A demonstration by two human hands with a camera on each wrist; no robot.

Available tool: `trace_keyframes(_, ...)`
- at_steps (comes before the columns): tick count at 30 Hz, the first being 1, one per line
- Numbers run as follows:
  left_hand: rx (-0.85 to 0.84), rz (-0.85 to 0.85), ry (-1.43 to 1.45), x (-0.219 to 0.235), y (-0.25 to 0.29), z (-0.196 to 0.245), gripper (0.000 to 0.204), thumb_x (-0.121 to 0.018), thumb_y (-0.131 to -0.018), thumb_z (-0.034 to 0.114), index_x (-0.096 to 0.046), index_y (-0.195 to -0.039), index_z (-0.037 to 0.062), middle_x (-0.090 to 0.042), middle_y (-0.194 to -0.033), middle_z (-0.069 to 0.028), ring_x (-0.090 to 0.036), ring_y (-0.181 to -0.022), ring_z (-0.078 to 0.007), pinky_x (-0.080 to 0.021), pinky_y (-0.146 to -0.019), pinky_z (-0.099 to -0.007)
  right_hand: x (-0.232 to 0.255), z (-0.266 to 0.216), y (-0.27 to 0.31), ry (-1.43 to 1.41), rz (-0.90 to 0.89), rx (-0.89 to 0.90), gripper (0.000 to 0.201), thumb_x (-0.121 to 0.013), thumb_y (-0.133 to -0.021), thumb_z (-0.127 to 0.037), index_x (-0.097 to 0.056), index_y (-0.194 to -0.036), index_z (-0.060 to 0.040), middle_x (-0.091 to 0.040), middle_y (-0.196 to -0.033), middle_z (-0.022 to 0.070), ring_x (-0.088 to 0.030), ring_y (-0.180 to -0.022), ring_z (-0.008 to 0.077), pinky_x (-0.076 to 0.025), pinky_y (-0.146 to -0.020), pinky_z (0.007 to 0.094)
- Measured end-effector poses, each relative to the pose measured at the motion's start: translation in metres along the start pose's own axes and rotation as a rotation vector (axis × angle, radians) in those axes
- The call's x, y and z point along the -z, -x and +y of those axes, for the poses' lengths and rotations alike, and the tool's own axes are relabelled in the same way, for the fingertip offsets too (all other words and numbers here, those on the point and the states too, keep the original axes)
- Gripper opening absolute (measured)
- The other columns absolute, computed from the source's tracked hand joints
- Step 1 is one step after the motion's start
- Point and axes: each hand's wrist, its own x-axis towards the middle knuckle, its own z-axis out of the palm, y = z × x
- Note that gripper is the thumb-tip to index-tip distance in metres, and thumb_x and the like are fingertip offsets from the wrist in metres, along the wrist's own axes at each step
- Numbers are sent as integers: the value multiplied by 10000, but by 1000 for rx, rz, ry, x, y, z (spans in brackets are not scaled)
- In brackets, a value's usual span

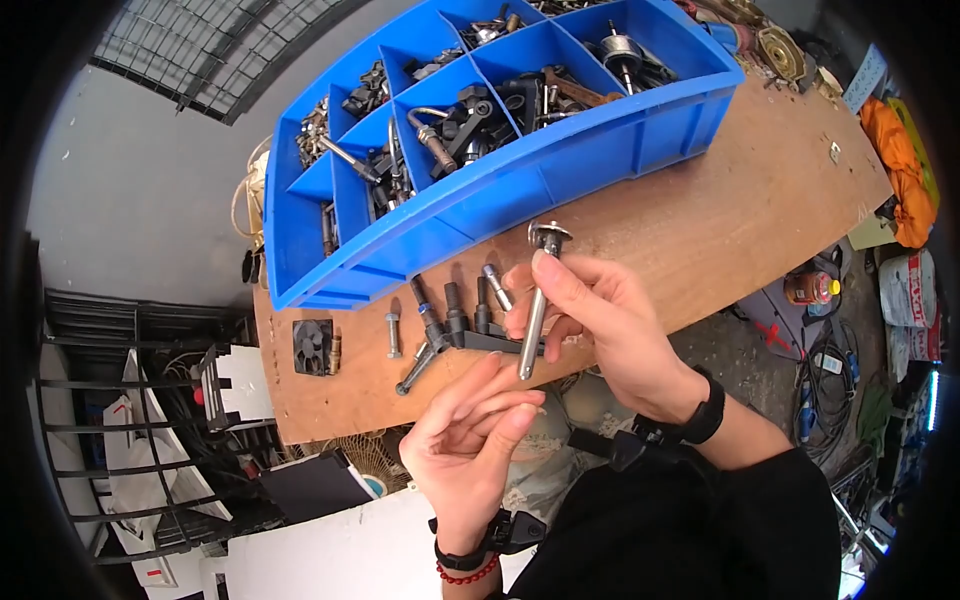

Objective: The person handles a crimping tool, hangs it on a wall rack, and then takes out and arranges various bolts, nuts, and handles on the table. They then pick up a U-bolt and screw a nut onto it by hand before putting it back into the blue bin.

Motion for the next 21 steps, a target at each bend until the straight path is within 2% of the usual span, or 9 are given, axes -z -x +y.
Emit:
trace_keyframes(3,-25,40,-18,-2,1,2,432,-701,-843,-136,-575,-1256,-117,-697,-1097,-264,-730,-945,-285,-612,-839,-339,-3,-4,4,-74,-28,-24,446,-554,-1023,-433,-665,-1110,-10,-726,-872,83,-680,-792,107,-486,-629,207)
trace_keyframes(9,-67,80,-35,-2,2,0,363,-712,-847,-116,-610,-1195,-116,-714,-1043,-250,-739,-899,-275,-625,-785,-330,-5,-3,6,-77,-34,-33,435,-551,-1028,-415,-655,-1132,-6,-735,-905,92,-696,-800,118,-490,-620,211)
trace_keyframes(13,-74,126,-44,-6,0,2,310,-713,-860,-90,-628,-1157,-116,-723,-999,-218,-736,-852,-234,-624,-758,-312,-7,-2,8,-41,-48,51,409,-546,-1038,-372,-637,-1156,9,-740,-928,113,-700,-823,120,-491,-615,208)
trace_keyframes(16,-50,93,-174,-3,0,2,253,-712,-875,-64,-649,-1115,-112,-719,-960,-185,-721,-787,-193,-614,-720,-288,-7,0,10,0,-78,161,375,-564,-1034,-321,-623,-1168,25,-744,-941,131,-704,-841,121,-492,-620,202)
trace_keyframes(19,-71,140,-182,-5,0,-1,189,-736,-854,-67,-696,-1039,-73,-725,-926,-136,-712,-788,-145,-578,-705,-248,-5,1,11,48,-114,238,337,-591,-1022,-268,-619,-1166,36,-746,-944,137,-704,-852,117,-492,-629,200)
trace_keyframes(21,-101,110,-190,-2,0,-5,166,-703,-887,-53,-672,-1045,-93,-711,-924,-146,-711,-778,-162,-592,-692,-263,-4,1,11,70,-129,263,317,-606,-1013,-243,-625,-1156,39,-748,-942,134,-703,-855,111,-489,-632,198)
